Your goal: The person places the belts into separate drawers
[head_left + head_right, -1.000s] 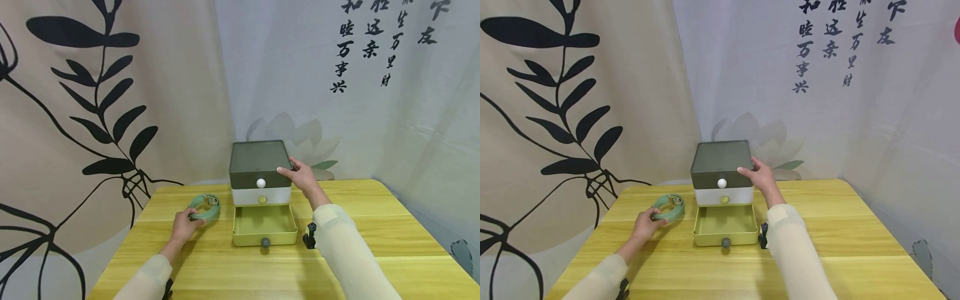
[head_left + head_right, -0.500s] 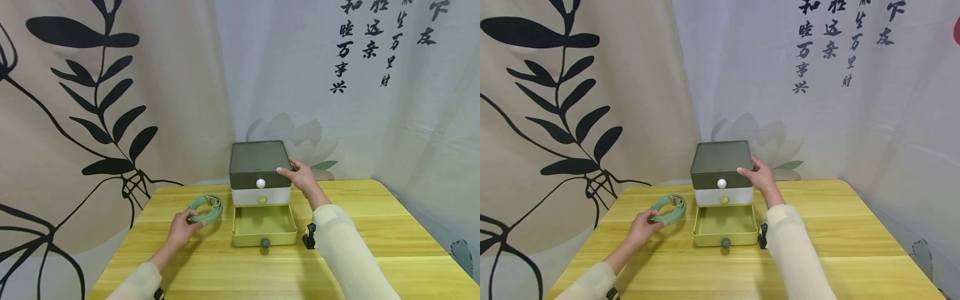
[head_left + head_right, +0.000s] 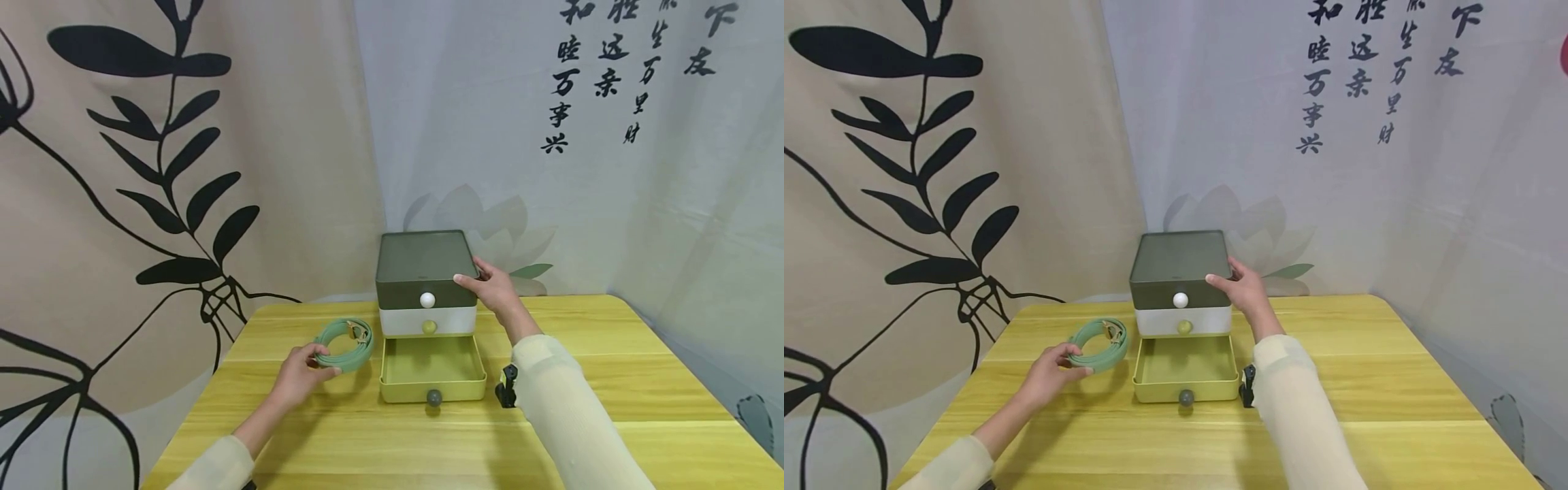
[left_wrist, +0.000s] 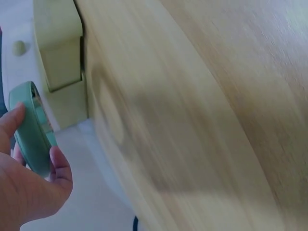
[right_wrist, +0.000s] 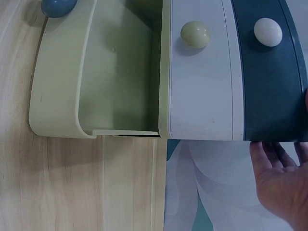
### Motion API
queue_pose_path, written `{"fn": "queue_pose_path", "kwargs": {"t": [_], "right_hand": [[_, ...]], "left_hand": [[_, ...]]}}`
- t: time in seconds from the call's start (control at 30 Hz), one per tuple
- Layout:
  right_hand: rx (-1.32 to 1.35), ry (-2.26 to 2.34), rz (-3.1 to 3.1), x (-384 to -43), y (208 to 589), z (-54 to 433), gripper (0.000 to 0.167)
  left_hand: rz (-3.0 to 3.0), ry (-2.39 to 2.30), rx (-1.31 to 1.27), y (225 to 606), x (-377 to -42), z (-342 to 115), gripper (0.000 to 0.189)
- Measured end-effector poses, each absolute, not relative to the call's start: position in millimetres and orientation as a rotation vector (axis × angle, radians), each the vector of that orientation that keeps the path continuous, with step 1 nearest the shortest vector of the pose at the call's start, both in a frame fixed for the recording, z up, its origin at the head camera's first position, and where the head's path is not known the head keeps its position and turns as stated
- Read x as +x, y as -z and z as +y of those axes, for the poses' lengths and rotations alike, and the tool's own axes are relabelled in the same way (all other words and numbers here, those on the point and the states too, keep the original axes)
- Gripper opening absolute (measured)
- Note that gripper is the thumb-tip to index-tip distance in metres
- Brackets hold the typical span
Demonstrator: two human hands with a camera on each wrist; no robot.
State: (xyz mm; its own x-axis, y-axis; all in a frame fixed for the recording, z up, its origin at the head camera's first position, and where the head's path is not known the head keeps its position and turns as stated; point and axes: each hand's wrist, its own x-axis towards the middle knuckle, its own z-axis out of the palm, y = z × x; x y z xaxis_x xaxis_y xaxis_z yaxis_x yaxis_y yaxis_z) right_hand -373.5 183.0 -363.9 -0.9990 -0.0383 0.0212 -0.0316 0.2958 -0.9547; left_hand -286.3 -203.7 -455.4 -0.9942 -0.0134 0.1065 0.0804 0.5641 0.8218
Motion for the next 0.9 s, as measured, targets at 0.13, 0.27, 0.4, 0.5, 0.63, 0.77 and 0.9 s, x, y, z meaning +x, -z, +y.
{"fn": "queue_pose_path", "kwargs": {"t": [0.13, 0.27, 0.4, 0.5, 0.63, 0.77, 0.9], "right_hand": [[-0.071, 1.857, 2.521, -374, 364, 183, 0.083], [-0.075, 1.858, 2.522, -373, 364, 183, 0.082], [-0.080, 1.853, 2.525, -373, 364, 183, 0.082], [-0.081, 1.852, 2.526, -373, 365, 183, 0.082], [-0.080, 1.846, 2.532, -375, 366, 183, 0.083], [-0.080, 1.846, 2.533, -376, 366, 183, 0.083], [-0.081, 1.849, 2.533, -376, 366, 184, 0.083]], "left_hand": [[-2.691, 1.449, -0.087, 451, -282, -198, 0.030], [-2.679, 1.465, -0.135, 449, -278, -191, 0.029], [-2.671, 1.479, -0.177, 446, -276, -184, 0.029], [-2.667, 1.486, -0.200, 445, -274, -178, 0.028], [-2.666, 1.486, -0.228, 444, -273, -171, 0.029], [-2.673, 1.478, -0.253, 444, -273, -165, 0.029], [-2.686, 1.471, -0.291, 442, -272, -158, 0.029]]}}
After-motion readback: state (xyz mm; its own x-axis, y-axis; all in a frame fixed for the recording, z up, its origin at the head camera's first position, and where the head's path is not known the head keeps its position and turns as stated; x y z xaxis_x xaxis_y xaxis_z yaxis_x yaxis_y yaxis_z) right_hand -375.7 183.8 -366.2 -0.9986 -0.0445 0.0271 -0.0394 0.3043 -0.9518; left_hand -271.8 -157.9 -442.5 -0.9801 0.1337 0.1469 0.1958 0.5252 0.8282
